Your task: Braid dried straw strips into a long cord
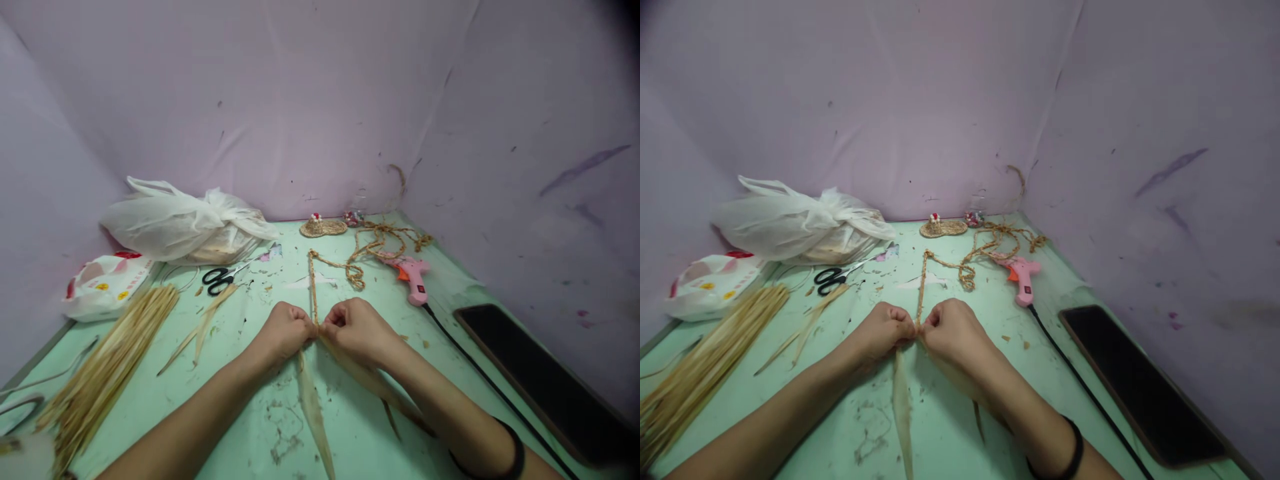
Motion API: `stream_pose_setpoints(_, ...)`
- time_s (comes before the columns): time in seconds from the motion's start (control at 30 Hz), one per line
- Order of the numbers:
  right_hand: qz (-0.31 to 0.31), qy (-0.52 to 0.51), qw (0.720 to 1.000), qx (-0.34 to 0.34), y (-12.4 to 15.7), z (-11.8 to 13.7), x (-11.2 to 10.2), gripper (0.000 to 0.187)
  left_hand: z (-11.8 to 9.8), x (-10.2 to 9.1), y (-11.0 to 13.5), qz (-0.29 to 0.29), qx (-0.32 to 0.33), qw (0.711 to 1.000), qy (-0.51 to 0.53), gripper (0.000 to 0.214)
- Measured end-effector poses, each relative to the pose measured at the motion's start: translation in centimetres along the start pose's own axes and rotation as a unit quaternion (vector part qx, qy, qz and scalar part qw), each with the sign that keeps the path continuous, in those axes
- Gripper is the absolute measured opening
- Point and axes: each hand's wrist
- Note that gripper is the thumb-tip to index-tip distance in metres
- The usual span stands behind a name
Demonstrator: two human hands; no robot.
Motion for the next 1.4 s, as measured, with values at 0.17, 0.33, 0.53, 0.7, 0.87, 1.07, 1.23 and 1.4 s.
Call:
stream_pose_setpoints(0.17,-0.027,0.036,0.999,-0.017,1.2,1.5,0.2,0.010,-0.4,-0.2,0.3,-0.003,-0.057,0.997,0.053,0.008)
stream_pose_setpoints(0.33,-0.061,0.125,0.985,-0.106,2.9,2.7,1.0,0.016,-0.8,-1.1,0.6,0.047,-0.065,0.993,0.083,0.009)
stream_pose_setpoints(0.53,-0.030,0.139,0.981,-0.130,3.2,3.1,0.0,0.018,-1.2,-1.2,0.8,0.024,-0.068,0.994,0.087,0.002)
stream_pose_setpoints(0.7,0.042,-0.085,0.995,-0.012,1.2,1.6,-1.5,0.017,-1.2,-1.5,0.5,0.064,-0.059,0.993,0.079,0.005)
stream_pose_setpoints(0.87,0.099,-0.364,0.913,0.158,0.2,1.4,-0.5,0.006,-0.6,-1.8,-0.1,0.115,-0.046,0.989,0.080,0.009)
stream_pose_setpoints(1.07,0.124,-0.323,0.918,0.192,0.6,1.8,0.5,0.016,-0.3,-2.2,-0.5,0.138,-0.006,0.990,0.042,0.011)
stream_pose_setpoints(1.23,0.088,-0.274,0.941,0.176,0.3,0.6,1.3,0.010,0.2,-2.2,-0.9,0.112,0.050,0.992,-0.028,0.004)
stream_pose_setpoints(1.4,0.070,-0.282,0.945,0.151,0.4,0.5,2.1,0.009,-0.5,-2.9,-0.3,0.060,0.068,0.979,-0.185,0.013)
Point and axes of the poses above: each hand's wrist, its own y-axis away from the middle knuckle, its own x-axis out of the palm, z = x × y, and after that the axes turned 10 degrees about -z, right-handed
